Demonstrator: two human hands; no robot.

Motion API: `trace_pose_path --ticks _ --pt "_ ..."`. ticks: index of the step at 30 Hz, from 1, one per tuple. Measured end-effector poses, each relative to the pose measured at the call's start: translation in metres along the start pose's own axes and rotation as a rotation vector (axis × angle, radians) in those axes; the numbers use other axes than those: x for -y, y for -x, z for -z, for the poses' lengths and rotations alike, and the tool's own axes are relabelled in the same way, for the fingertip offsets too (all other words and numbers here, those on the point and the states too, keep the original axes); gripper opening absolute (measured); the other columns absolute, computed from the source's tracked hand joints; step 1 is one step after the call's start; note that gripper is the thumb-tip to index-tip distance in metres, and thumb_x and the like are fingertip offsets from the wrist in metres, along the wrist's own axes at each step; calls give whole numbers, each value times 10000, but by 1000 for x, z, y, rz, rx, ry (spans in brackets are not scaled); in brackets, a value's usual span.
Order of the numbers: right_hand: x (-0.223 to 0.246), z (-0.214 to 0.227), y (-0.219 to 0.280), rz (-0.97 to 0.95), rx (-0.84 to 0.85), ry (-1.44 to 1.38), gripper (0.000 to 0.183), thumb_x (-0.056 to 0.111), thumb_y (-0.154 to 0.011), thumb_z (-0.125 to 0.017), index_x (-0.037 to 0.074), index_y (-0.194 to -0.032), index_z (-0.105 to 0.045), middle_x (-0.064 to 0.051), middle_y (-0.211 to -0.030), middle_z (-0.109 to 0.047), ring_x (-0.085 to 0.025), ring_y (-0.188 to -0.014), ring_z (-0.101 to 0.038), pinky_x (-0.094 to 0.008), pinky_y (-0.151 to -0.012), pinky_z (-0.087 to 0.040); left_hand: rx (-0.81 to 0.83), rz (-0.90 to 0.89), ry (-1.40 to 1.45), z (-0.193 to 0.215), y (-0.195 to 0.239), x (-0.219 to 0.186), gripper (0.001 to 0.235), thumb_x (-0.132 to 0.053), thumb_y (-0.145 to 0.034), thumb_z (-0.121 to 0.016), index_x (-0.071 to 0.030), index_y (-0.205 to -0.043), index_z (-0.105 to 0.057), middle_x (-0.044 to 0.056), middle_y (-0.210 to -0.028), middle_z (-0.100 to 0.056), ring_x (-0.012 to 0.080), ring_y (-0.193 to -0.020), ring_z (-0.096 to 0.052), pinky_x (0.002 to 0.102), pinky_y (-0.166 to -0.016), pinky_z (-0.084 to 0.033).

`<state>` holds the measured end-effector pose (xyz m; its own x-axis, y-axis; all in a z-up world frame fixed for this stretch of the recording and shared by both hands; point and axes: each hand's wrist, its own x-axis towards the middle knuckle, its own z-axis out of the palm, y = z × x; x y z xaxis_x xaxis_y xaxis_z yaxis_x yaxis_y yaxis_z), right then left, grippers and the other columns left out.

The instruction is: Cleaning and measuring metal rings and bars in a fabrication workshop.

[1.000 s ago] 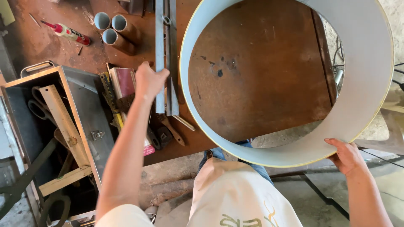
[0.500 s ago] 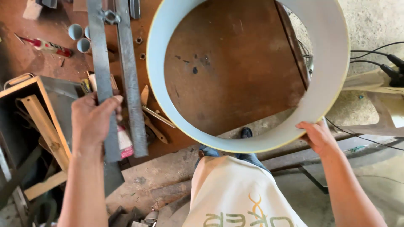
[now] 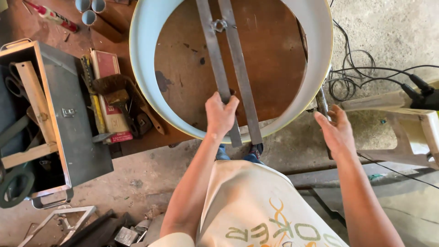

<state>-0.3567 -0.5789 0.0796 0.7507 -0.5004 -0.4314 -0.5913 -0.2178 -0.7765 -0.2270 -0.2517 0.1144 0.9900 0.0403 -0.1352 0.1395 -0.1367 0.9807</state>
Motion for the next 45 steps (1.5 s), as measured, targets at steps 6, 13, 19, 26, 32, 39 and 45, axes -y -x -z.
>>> trace_pose_path --ticks 6,13,19,26,32,39,45 --pt "-4 9 10 -12 -25 -116 777 318 -903 -769 46 -1545 -425 -120 -1417 -545 -172 -1109 -615 -338 -826 -556 -7 25 -91 -25 9 22 212 -162 -862 -699 33 -833 -621 59 -604 -612 86 -547 -564 303 -497 -473" --pt "-8 5 20 -8 29 -160 763 297 -922 -753 17 -1541 -406 -131 -1400 -547 -167 -1098 -625 -312 -815 -574 2 89 -130 -30 8 21 236 -174 -867 -696 27 -801 -592 85 -589 -609 110 -527 -566 316 -497 -479" --pt "-19 6 30 56 -21 -37 626 223 -984 -747 -7 -1508 -494 -150 -1313 -577 -157 -1038 -594 -308 -835 -526 -7 16 -168 -33 15 37 236 -185 -872 -719 24 -822 -620 86 -609 -617 121 -539 -578 325 -522 -491" --pt "22 -14 37 592 -237 111 280 -14 -1074 -688 -22 -1347 -630 -130 -1326 -545 -174 -1130 -645 -278 -932 -610 -33 -14 -120 -36 0 44 226 -200 -874 -712 21 -903 -677 55 -619 -659 108 -543 -613 310 -527 -515" --pt "109 -59 40 671 130 228 152 138 -1095 -709 34 -1194 -759 -100 -1132 -757 -157 -974 -729 -298 -821 -598 -4 -8 -46 -33 0 40 268 -256 -899 -727 -1 -983 -717 40 -687 -704 87 -617 -618 286 -584 -529" --pt "134 -99 42 300 474 475 367 343 -955 -752 48 -1170 -718 -143 -993 -774 -220 -842 -720 -380 -738 -572 126 97 -9 -5 35 23 375 -347 -921 -776 24 -962 -736 46 -805 -738 79 -734 -637 285 -667 -562" --pt "113 -121 51 475 326 389 336 244 -878 -755 -19 -1041 -625 -241 -944 -723 -393 -895 -720 -466 -739 -554 348 386 164 5 50 16 294 -250 -960 -695 38 -1018 -712 60 -842 -755 111 -723 -669 304 -629 -554"
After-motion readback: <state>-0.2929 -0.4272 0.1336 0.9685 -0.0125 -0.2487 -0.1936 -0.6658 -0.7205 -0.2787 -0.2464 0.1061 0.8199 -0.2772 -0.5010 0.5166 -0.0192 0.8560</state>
